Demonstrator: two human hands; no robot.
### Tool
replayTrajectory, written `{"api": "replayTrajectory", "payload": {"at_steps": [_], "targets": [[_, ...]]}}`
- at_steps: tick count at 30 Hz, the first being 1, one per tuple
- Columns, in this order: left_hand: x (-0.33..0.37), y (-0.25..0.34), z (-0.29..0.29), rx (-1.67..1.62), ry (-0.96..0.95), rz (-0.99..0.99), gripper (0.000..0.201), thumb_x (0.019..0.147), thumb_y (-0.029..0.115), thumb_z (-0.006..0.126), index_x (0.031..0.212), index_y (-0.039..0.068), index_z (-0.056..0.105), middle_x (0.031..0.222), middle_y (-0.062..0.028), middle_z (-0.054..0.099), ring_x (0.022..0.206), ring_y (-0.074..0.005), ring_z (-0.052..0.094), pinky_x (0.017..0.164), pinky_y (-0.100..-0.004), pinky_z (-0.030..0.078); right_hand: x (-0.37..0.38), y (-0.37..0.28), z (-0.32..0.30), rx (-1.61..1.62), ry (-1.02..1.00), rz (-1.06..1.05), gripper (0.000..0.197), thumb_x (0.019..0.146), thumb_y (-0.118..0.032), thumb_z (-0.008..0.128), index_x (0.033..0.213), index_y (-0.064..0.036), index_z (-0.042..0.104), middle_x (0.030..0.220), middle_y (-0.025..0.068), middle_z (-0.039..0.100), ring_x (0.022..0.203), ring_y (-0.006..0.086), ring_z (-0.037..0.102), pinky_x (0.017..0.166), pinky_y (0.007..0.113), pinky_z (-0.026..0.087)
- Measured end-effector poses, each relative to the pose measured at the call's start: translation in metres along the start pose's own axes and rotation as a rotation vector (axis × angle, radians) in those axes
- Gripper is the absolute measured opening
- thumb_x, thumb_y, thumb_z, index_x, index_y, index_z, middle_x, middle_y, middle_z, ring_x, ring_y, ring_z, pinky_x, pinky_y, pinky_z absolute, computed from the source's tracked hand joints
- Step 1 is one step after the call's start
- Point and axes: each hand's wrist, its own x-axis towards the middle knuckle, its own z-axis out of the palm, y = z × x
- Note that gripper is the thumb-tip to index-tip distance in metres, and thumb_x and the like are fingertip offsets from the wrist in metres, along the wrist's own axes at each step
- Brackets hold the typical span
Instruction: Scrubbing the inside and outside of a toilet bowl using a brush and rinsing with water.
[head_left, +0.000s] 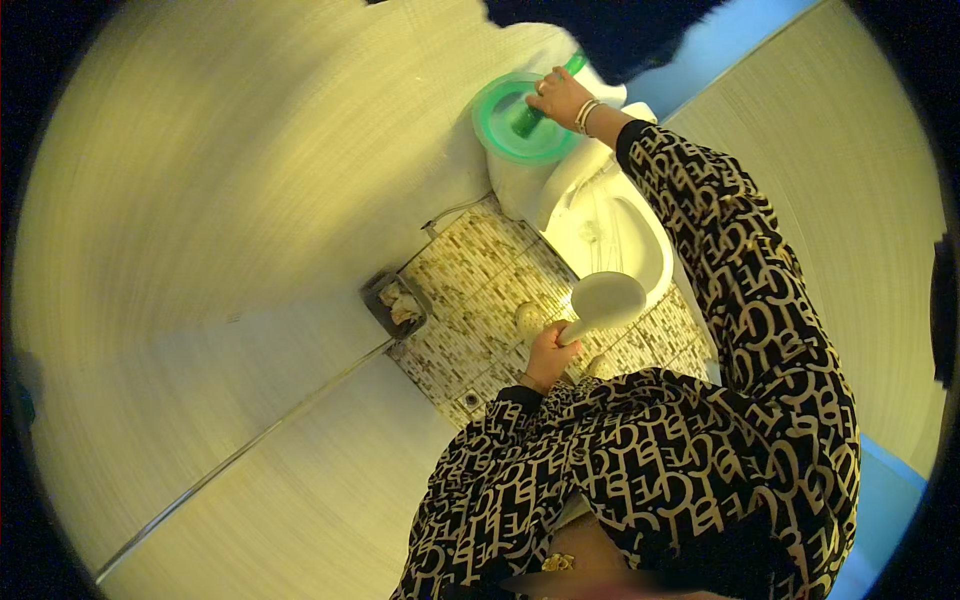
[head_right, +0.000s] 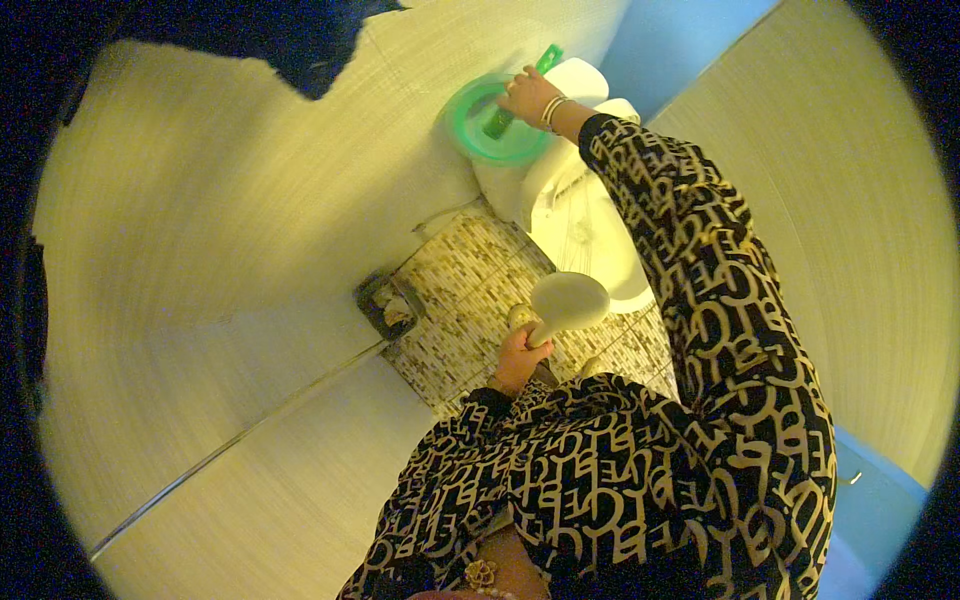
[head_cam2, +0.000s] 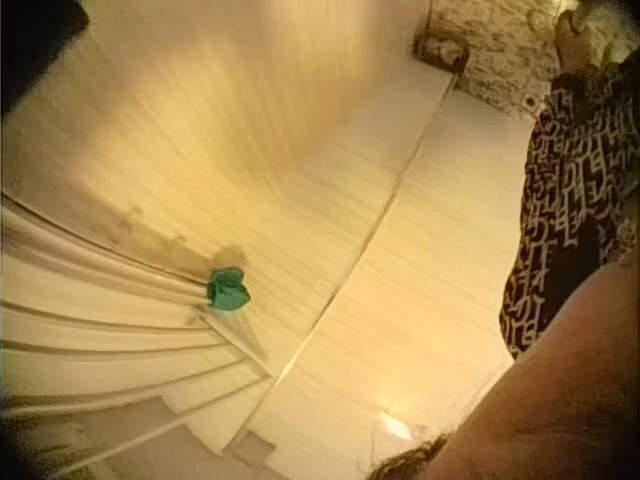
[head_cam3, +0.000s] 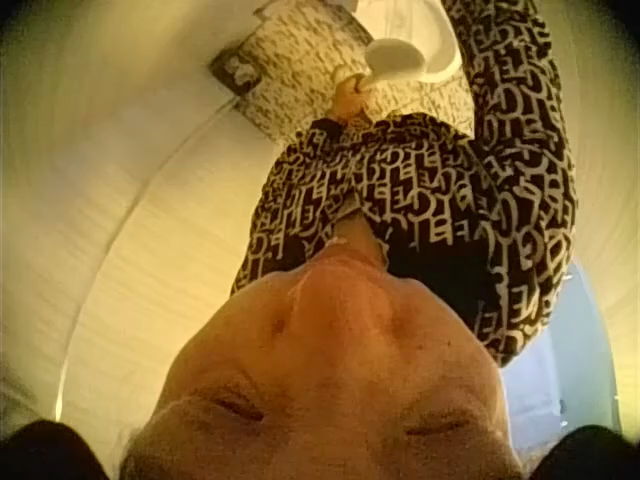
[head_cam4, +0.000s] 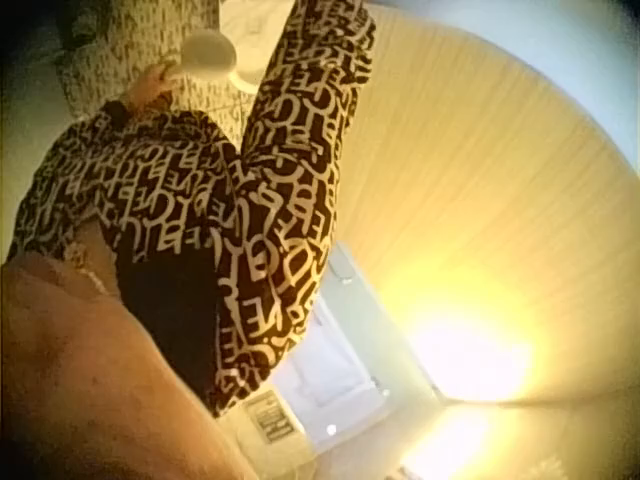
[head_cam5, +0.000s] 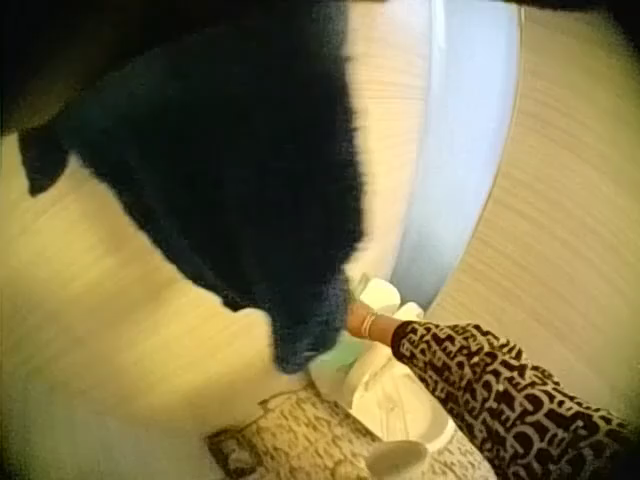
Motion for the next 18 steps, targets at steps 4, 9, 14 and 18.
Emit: {"api": "replayTrajectory", "payload": {"at_steps": [4,9,14,18], "targets": [[0.016,0.028,-0.042,0.028,0.106,0.073,0.026,0.083,0.017,0.066,0.106,0.007,0.060,0.091,-0.0055,0.057,0.079,-0.0172,0.055,0.070,-0.0369,0.047,-0.028,0.004,-0.058,0.540,0.311,0.326,0.032,0.084,-0.029,0.060,0.108,-0.0085,0.056,0.102,0.0154,0.061,0.090,0.0306,0.062,0.076,0.040,0.049],[0.016,0.053,-0.016,0.004,0.166,0.223,0.023,0.083,0.013,0.066,0.103,0.005,0.061,0.085,-0.0060,0.059,0.076,-0.0166,0.056,0.065,-0.0351,0.047,-0.151,0.003,0.004,0.888,0.523,0.807,0.051,0.083,-0.042,0.064,0.114,-0.0025,0.056,0.092,0.0214,0.066,0.083,0.0352,0.064,0.073,0.039,0.051],[0.045,0.067,0.002,0.064,0.222,0.305,0.025,0.083,0.013,0.067,0.105,0.004,0.061,0.087,-0.0071,0.061,0.074,-0.0151,0.057,0.063,-0.0328,0.047,-0.206,-0.035,0.093,1.005,0.335,1.057,0.040,0.085,-0.029,0.064,0.114,-0.0015,0.058,0.093,0.0205,0.066,0.079,0.0311,0.066,0.070,0.036,0.052],[0.042,0.110,0.033,0.162,0.241,0.318,0.032,0.083,0.013,0.069,0.113,0.004,0.060,0.096,-0.0087,0.065,0.082,-0.0157,0.061,0.070,-0.0323,0.050,-0.196,-0.061,0.098,1.136,0.626,0.800,0.038,0.086,-0.027,0.061,0.116,-0.0027,0.056,0.099,0.0215,0.064,0.085,0.0347,0.064,0.073,0.040,0.051]]}}
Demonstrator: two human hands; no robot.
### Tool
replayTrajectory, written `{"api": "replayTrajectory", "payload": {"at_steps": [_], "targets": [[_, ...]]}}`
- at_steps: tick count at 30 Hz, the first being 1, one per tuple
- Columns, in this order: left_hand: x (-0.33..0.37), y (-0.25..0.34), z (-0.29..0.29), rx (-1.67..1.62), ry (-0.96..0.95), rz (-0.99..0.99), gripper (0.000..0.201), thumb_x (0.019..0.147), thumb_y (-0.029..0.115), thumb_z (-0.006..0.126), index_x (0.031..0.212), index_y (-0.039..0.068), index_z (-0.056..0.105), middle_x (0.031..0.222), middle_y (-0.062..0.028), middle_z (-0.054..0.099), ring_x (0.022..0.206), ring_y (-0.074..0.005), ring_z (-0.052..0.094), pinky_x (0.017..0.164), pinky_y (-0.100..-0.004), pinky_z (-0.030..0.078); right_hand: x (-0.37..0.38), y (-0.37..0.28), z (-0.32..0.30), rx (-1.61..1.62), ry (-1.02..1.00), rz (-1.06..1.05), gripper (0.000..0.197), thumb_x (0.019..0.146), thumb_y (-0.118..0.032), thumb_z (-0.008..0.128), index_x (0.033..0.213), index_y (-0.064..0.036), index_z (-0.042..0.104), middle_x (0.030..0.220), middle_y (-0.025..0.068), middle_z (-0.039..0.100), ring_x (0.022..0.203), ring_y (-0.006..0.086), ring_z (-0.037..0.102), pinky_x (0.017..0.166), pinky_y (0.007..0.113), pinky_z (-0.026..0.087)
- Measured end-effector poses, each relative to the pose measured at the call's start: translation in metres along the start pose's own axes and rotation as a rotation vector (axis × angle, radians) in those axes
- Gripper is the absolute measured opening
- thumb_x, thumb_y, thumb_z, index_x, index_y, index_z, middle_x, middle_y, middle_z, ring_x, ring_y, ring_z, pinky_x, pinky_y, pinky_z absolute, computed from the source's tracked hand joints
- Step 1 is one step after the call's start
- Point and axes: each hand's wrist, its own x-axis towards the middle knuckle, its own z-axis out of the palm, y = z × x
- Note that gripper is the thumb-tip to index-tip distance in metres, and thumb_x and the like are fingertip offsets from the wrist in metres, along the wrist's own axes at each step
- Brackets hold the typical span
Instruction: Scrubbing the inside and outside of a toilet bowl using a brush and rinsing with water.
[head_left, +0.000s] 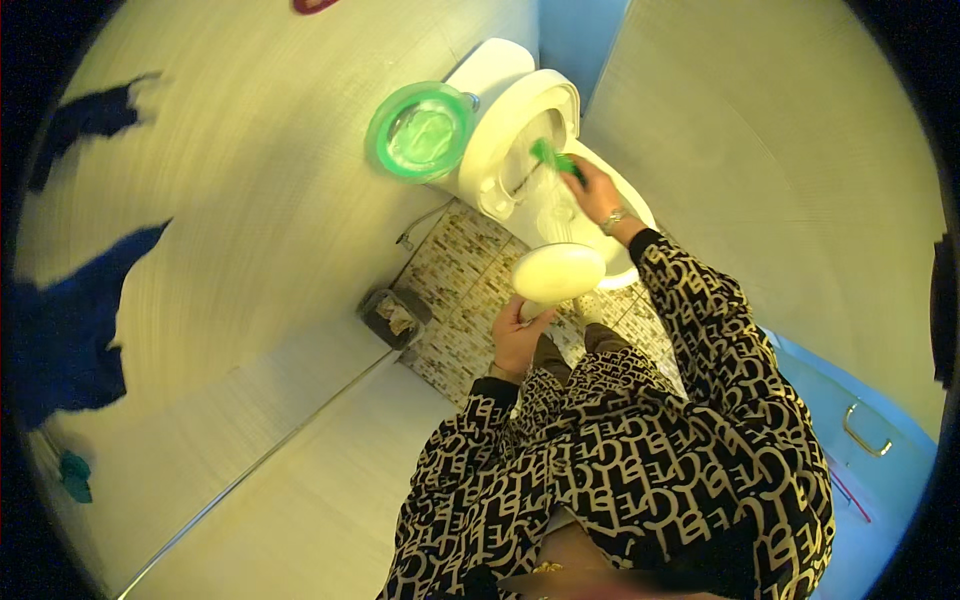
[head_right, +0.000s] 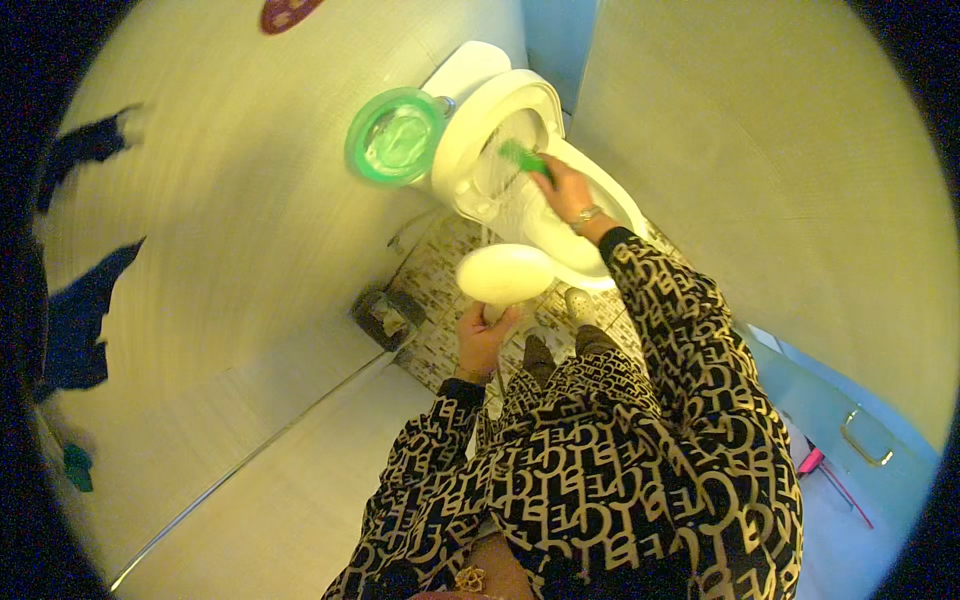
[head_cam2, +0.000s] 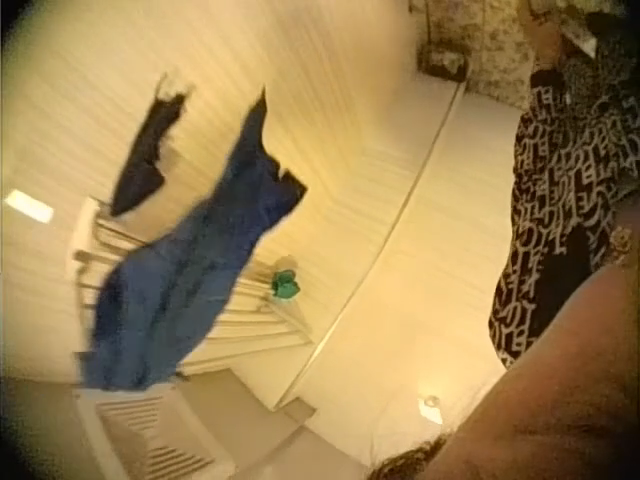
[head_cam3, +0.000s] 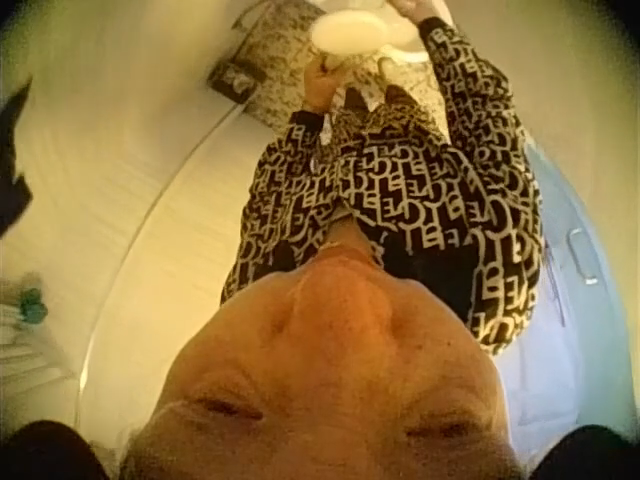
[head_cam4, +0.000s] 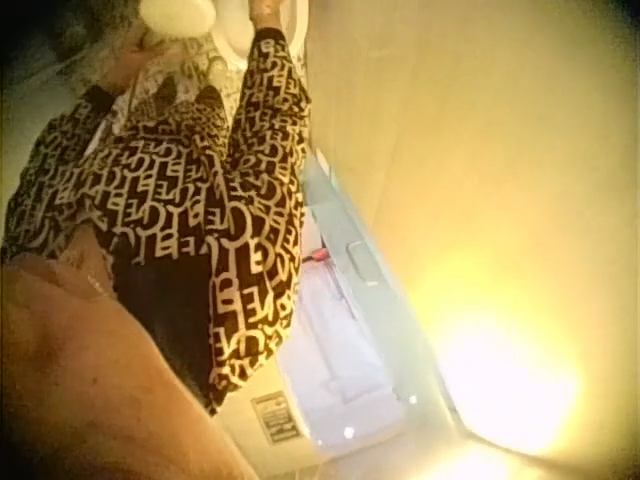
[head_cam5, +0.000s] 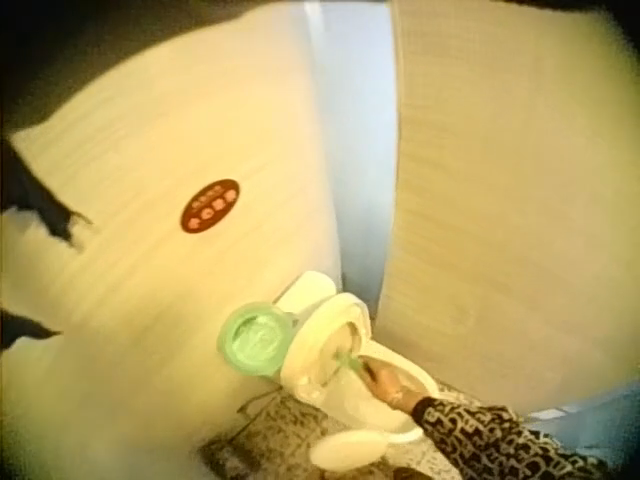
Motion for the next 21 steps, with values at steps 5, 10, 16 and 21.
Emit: {"api": "replayTrajectory", "payload": {"at_steps": [5,10,16,21], "targets": [[-0.019,0.019,0.036,-0.029,0.033,0.023,0.028,0.081,0.006,0.069,0.107,0.000,0.061,0.104,-0.0082,0.065,0.091,-0.0168,0.061,0.077,-0.0318,0.050,0.020,-0.007,0.004,0.094,-0.199,-0.130,0.041,0.084,-0.028,0.064,0.119,-0.0075,0.057,0.103,0.0181,0.065,0.089,0.0317,0.064,0.079,0.037,0.050],[-0.052,0.024,0.021,0.026,0.104,0.072,0.027,0.081,0.003,0.068,0.106,0.000,0.061,0.104,-0.0077,0.064,0.092,-0.0164,0.060,0.079,-0.0306,0.048,0.044,-0.003,-0.003,0.277,-0.020,0.216,0.047,0.084,-0.040,0.064,0.115,-0.0051,0.061,0.096,0.0140,0.068,0.081,0.0231,0.065,0.075,0.033,0.050],[-0.047,0.030,0.005,-0.003,0.168,-0.047,0.027,0.080,0.003,0.069,0.106,0.000,0.061,0.104,-0.0077,0.064,0.093,-0.0158,0.059,0.081,-0.0302,0.046,0.016,-0.027,0.051,0.590,0.091,0.412,0.043,0.083,-0.038,0.066,0.113,-0.0069,0.063,0.082,0.0099,0.069,0.063,0.0161,0.062,0.063,0.029,0.050],[-0.032,0.035,0.014,0.022,0.160,-0.129,0.026,0.080,0.003,0.068,0.105,-0.001,0.061,0.104,-0.0077,0.064,0.093,-0.0156,0.058,0.081,-0.0301,0.046,0.016,-0.033,0.061,0.475,0.002,0.022,0.040,0.084,-0.037,0.065,0.114,-0.0115,0.063,0.081,0.0088,0.069,0.062,0.0138,0.060,0.061,0.028,0.049]]}}
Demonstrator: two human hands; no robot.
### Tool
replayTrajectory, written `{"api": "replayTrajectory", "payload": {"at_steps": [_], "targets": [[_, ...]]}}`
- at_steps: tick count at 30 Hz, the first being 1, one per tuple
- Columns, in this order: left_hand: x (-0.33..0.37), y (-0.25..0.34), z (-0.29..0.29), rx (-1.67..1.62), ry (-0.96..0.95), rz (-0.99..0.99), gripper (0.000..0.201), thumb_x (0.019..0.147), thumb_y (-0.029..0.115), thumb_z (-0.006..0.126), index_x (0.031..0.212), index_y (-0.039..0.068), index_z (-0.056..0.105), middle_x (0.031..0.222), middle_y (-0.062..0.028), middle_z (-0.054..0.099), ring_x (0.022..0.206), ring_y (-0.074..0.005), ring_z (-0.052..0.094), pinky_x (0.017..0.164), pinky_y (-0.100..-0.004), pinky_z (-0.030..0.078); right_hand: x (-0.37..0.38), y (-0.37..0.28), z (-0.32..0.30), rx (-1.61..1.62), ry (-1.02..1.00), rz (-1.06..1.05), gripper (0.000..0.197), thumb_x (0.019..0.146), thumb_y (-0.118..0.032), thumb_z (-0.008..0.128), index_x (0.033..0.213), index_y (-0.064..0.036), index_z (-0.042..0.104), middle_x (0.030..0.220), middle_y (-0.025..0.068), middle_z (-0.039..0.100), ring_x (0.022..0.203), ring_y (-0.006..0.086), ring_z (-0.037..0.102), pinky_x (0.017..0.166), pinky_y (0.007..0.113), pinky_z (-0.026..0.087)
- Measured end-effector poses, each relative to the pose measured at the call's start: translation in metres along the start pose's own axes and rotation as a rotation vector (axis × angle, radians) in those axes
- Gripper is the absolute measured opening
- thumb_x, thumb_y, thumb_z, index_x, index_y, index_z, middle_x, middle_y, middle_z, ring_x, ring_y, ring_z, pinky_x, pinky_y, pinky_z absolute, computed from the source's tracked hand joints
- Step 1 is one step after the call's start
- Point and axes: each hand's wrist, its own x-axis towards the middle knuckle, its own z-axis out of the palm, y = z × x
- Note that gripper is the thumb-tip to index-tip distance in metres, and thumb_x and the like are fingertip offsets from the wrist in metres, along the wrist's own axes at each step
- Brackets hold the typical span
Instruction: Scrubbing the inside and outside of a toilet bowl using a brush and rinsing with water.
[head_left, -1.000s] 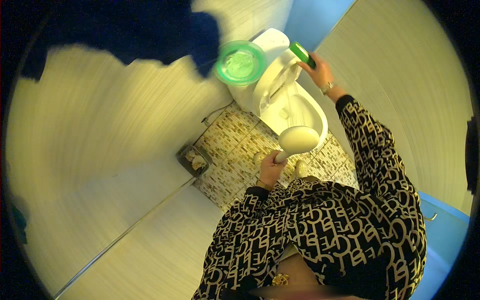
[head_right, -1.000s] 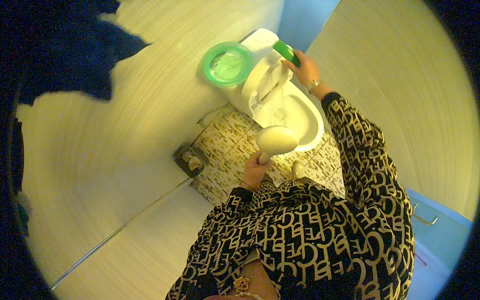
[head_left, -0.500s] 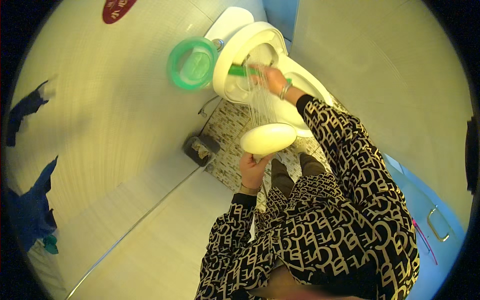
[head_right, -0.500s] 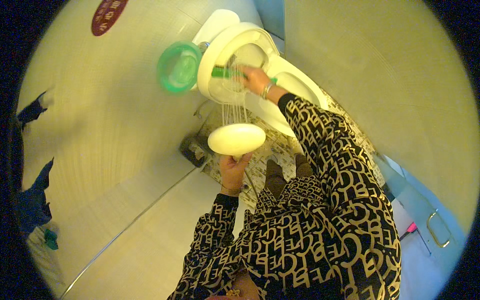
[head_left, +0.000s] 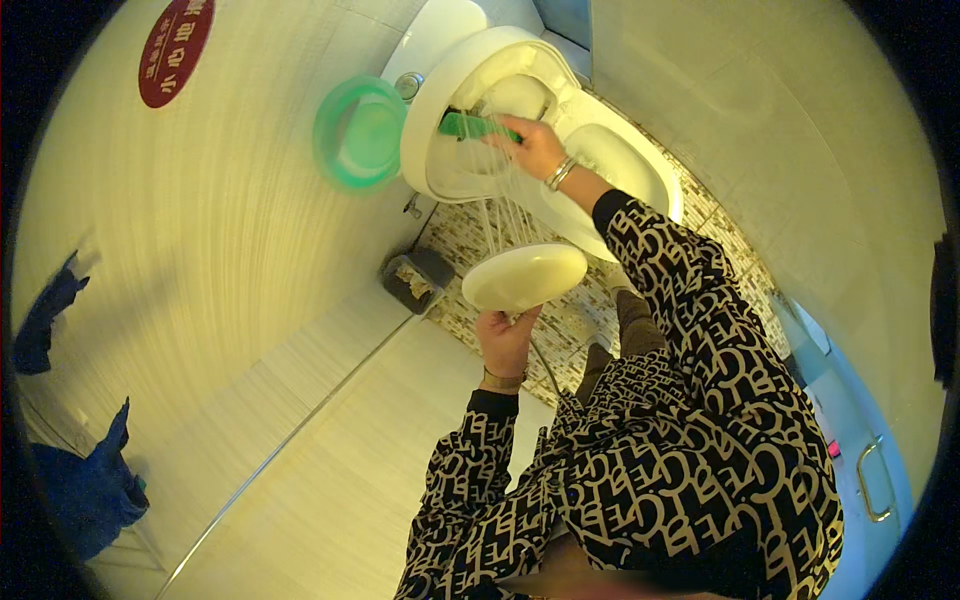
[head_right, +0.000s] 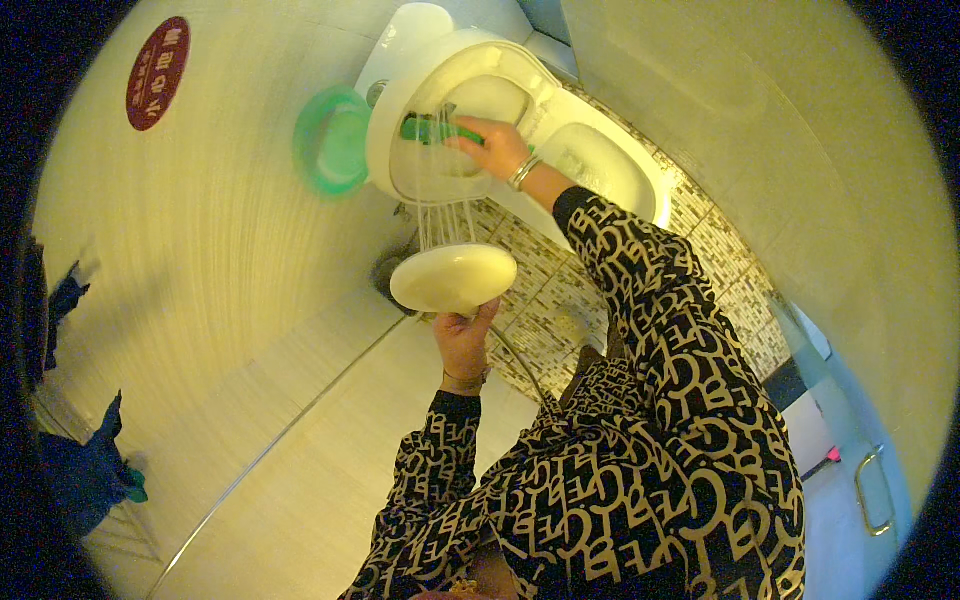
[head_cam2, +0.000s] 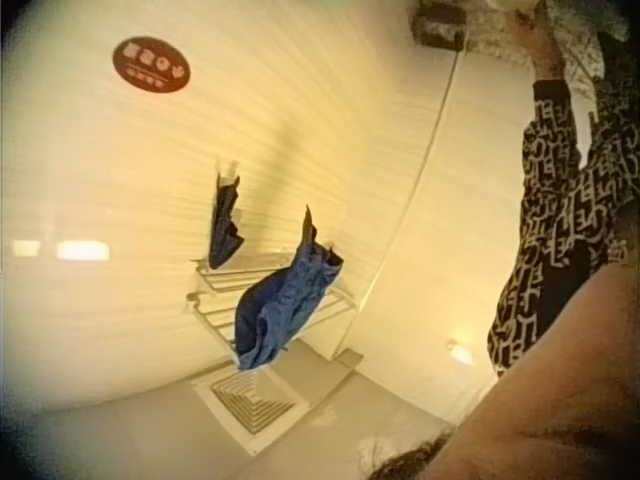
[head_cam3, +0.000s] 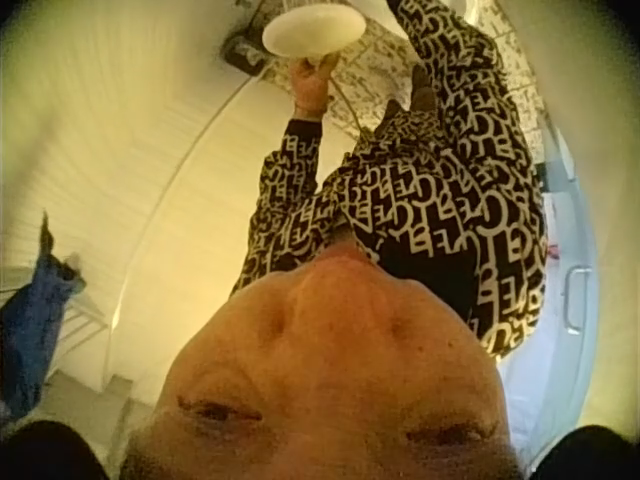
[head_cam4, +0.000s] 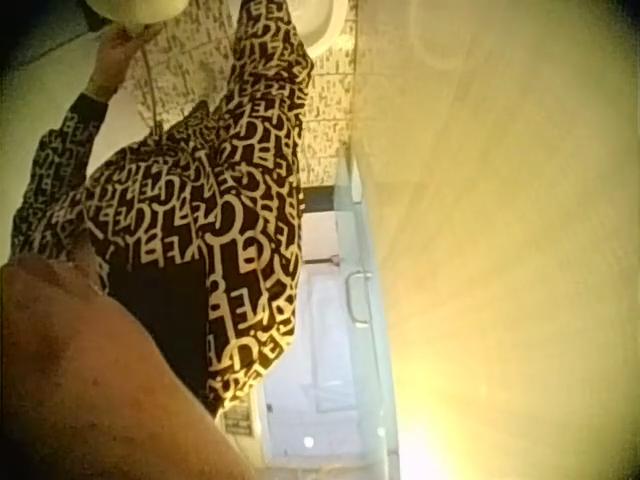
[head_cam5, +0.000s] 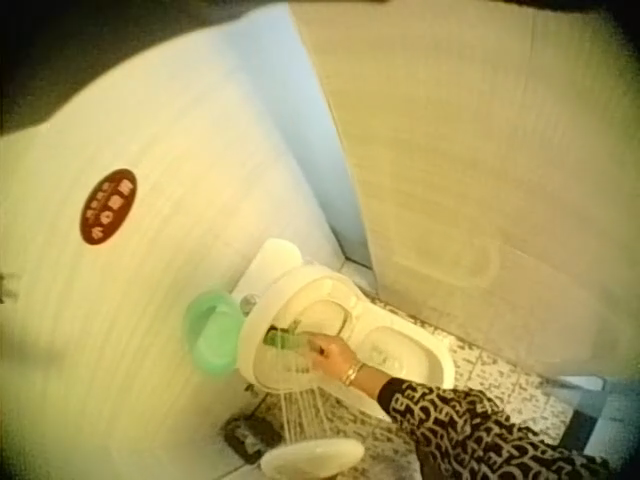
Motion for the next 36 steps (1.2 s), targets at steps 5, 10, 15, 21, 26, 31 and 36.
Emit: {"api": "replayTrajectory", "payload": {"at_steps": [5,10,15,21,26,31,36], "targets": [[0.001,-0.011,0.000,0.080,0.023,0.092,0.025,0.080,0.004,0.069,0.103,-0.001,0.062,0.102,-0.0073,0.065,0.091,-0.0147,0.059,0.080,-0.0301,0.045,0.027,0.013,-0.020,0.177,0.156,0.298,0.041,0.084,-0.040,0.063,0.113,-0.0103,0.063,0.074,0.0079,0.065,0.059,0.0108,0.057,0.058,0.027,0.047],[0.004,-0.003,0.001,0.072,0.037,0.073,0.024,0.077,0.003,0.071,0.101,0.000,0.065,0.100,-0.0053,0.066,0.093,-0.0151,0.059,0.084,-0.0288,0.044,0.011,-0.008,0.022,0.257,0.188,0.405,0.034,0.087,-0.034,0.063,0.108,-0.0063,0.064,0.060,-0.0036,0.052,0.051,0.0044,0.043,0.047,0.023,0.037],[0.007,-0.013,0.003,0.036,0.038,0.067,0.026,0.077,0.002,0.071,0.102,0.000,0.065,0.100,-0.0055,0.066,0.091,-0.0148,0.060,0.083,-0.0289,0.045,0.012,0.009,0.022,0.289,0.072,0.149,0.041,0.087,-0.039,0.060,0.107,-0.0035,0.062,0.067,0.0051,0.059,0.059,0.0123,0.054,0.053,0.027,0.043],[0.015,-0.014,0.010,0.099,0.010,0.071,0.026,0.079,0.003,0.070,0.103,-0.001,0.063,0.101,-0.0078,0.065,0.091,-0.0153,0.060,0.079,-0.0290,0.046,0.025,0.061,-0.009,0.387,0.143,0.612,0.044,0.087,-0.050,0.054,0.089,-0.0072,0.065,0.060,0.0020,0.056,0.048,0.0128,0.049,0.049,0.029,0.041],[0.016,-0.022,0.005,0.073,-0.019,0.106,0.031,0.079,0.002,0.070,0.108,-0.001,0.061,0.104,-0.0078,0.064,0.093,-0.0165,0.060,0.080,-0.0293,0.046,0.005,0.013,0.048,0.722,0.204,0.595,0.046,0.088,-0.051,0.053,0.082,-0.0057,0.060,0.061,-0.0006,0.051,0.050,0.0120,0.045,0.050,0.028,0.039],[0.020,-0.015,0.015,0.019,-0.042,0.110,0.031,0.079,0.002,0.070,0.108,-0.001,0.061,0.104,-0.0080,0.064,0.094,-0.0168,0.060,0.082,-0.0299,0.046,0.018,0.060,0.018,0.175,0.177,0.254,0.046,0.088,-0.051,0.053,0.073,-0.0074,0.054,0.060,-0.0026,0.046,0.049,0.0120,0.038,0.049,0.028,0.037],[0.011,-0.020,-0.008,0.103,0.009,0.131,0.029,0.078,0.002,0.070,0.106,-0.001,0.062,0.104,-0.0082,0.064,0.094,-0.0170,0.060,0.082,-0.0307,0.046,0.018,-0.001,0.027,0.618,0.255,0.714,0.046,0.089,-0.049,0.052,0.073,-0.0067,0.054,0.057,0.0012,0.048,0.049,0.0175,0.043,0.051,0.033,0.040]]}}
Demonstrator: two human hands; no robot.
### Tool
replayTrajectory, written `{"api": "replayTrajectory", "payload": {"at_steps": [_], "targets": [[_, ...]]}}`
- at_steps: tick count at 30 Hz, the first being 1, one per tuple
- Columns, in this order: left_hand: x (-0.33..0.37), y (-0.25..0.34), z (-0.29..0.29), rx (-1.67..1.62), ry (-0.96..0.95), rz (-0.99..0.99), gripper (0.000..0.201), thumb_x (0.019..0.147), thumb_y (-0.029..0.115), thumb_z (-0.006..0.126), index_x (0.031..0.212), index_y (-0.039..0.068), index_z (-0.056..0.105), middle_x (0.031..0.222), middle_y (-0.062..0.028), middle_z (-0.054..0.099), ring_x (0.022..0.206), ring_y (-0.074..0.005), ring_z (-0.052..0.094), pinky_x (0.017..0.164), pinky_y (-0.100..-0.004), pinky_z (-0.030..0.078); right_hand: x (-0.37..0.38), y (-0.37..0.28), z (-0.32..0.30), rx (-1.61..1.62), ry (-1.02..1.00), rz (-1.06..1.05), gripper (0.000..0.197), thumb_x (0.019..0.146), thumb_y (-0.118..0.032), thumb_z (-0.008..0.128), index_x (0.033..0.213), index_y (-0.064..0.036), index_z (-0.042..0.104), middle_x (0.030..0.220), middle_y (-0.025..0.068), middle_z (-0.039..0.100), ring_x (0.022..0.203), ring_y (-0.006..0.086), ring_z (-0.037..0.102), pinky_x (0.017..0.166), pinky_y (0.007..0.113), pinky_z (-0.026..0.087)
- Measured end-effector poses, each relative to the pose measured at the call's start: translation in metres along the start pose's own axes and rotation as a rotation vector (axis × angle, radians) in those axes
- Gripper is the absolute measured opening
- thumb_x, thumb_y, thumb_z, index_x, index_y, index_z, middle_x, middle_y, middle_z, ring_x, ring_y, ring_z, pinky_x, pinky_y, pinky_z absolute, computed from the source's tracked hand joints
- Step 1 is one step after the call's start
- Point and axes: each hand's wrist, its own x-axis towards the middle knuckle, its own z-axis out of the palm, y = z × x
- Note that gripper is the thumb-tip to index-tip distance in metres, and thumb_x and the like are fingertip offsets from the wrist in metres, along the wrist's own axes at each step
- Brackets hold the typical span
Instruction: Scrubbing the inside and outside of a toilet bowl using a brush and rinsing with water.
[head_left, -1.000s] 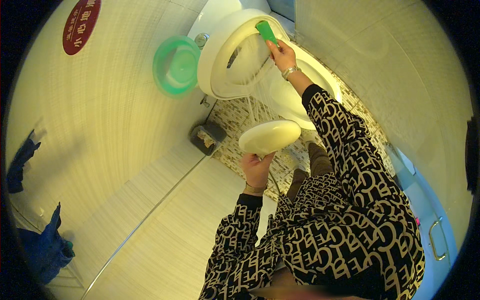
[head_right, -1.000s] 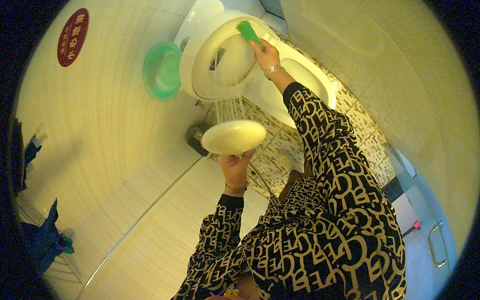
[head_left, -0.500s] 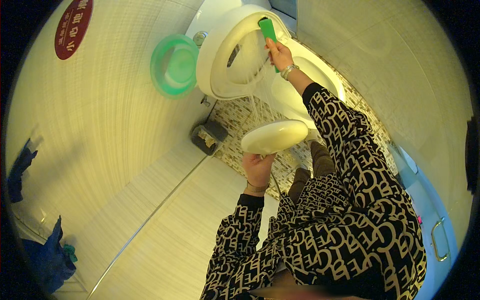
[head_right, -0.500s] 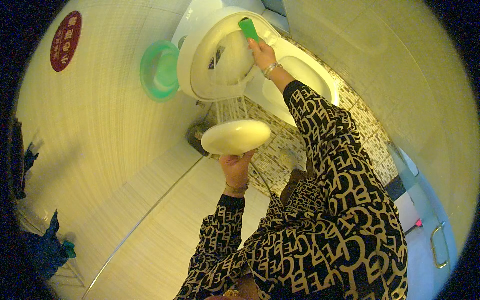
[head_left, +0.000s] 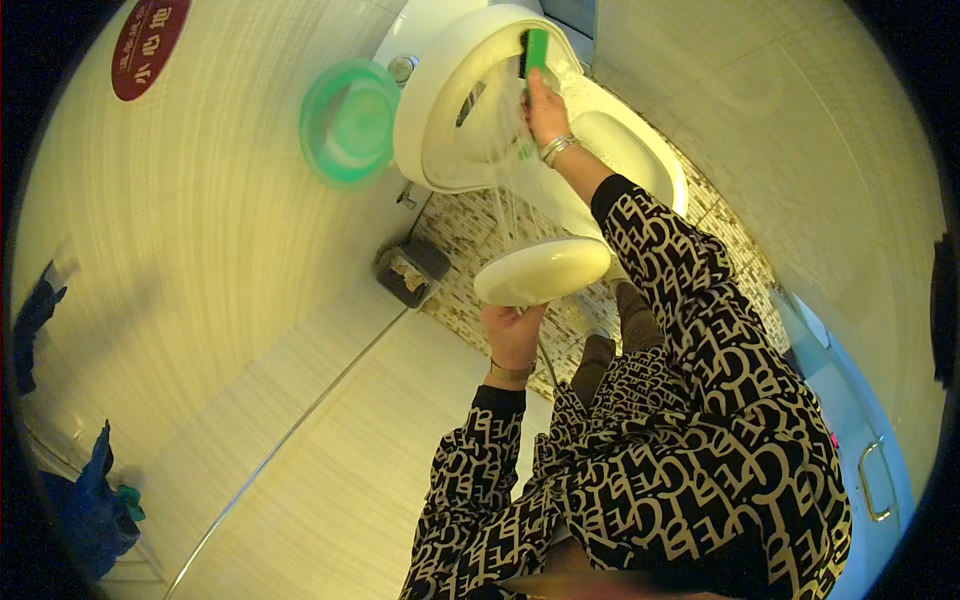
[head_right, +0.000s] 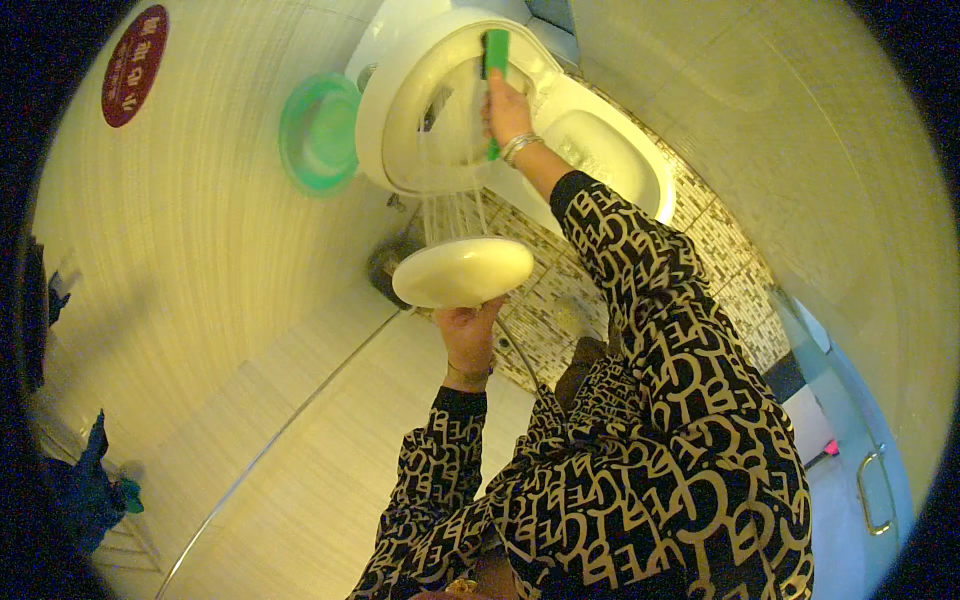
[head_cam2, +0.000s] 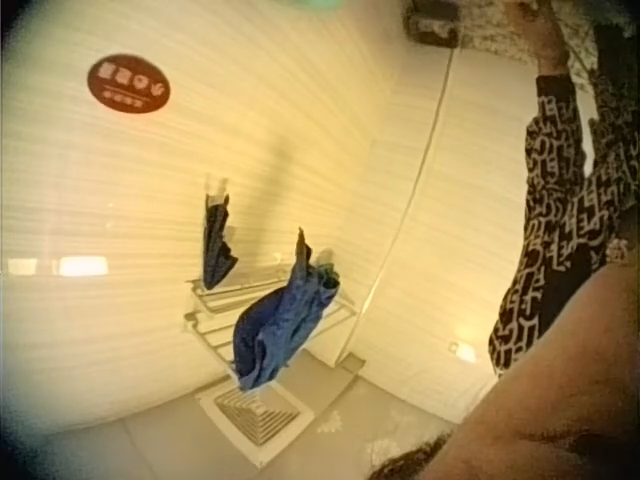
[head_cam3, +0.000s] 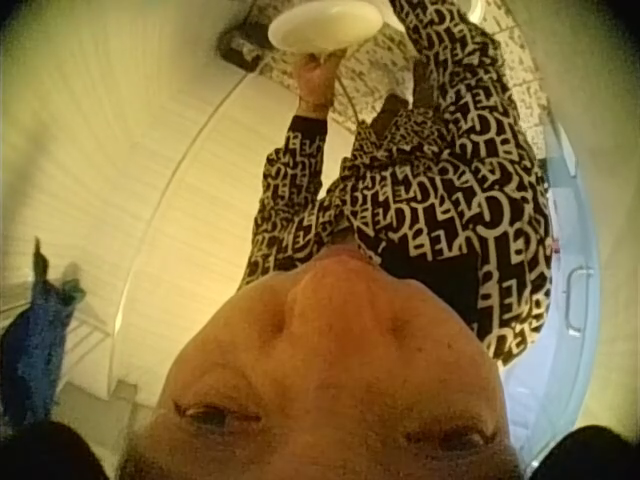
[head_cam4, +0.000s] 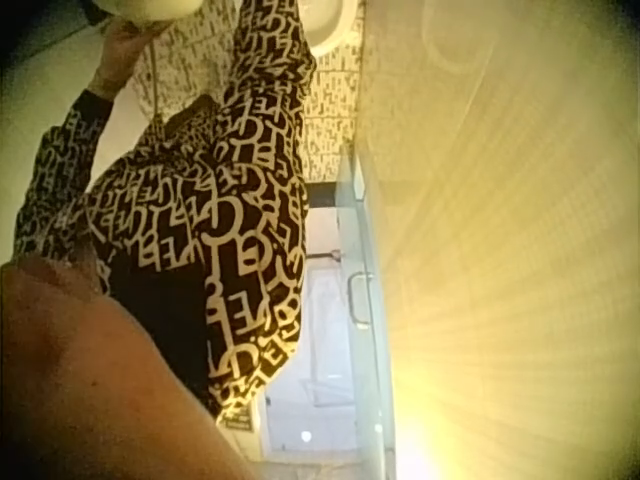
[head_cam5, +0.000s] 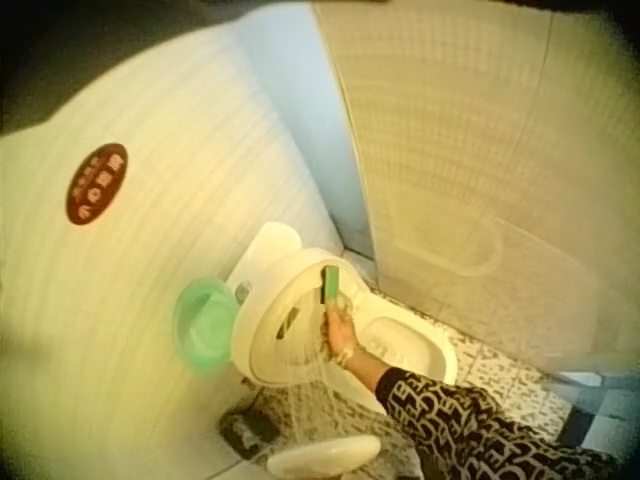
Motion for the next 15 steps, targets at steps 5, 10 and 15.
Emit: {"api": "replayTrajectory", "payload": {"at_steps": [5,10,15], "targets": [[0.013,0.008,0.025,-0.033,-0.041,-0.004,0.027,0.078,0.001,0.069,0.104,-0.001,0.064,0.102,-0.0083,0.066,0.092,-0.0161,0.060,0.080,-0.0300,0.046,0.020,0.041,-0.010,-0.384,-0.117,-0.962,0.053,0.091,-0.053,0.045,0.072,-0.0047,0.054,0.057,0.0034,0.051,0.050,0.0183,0.048,0.051,0.035,0.040],[-0.002,-0.005,0.005,-0.008,0.028,-0.011,0.025,0.078,0.001,0.069,0.103,-0.001,0.065,0.099,-0.0082,0.067,0.089,-0.0156,0.061,0.077,-0.0289,0.047,0.008,-0.005,-0.009,-0.076,-0.047,-0.070,0.042,0.093,-0.043,0.050,0.080,-0.0037,0.054,0.057,0.0021,0.050,0.049,0.0126,0.046,0.046,0.029,0.038],[0.000,0.005,0.014,-0.074,0.030,0.039,0.026,0.078,0.002,0.070,0.104,-0.001,0.065,0.099,-0.0079,0.067,0.088,-0.0149,0.061,0.076,-0.0287,0.047,0.003,-0.002,0.002,0.171,-0.044,-0.175,0.039,0.092,-0.044,0.052,0.076,-0.0089,0.053,0.057,-0.0007,0.048,0.046,0.0103,0.043,0.043,0.027,0.035]]}}
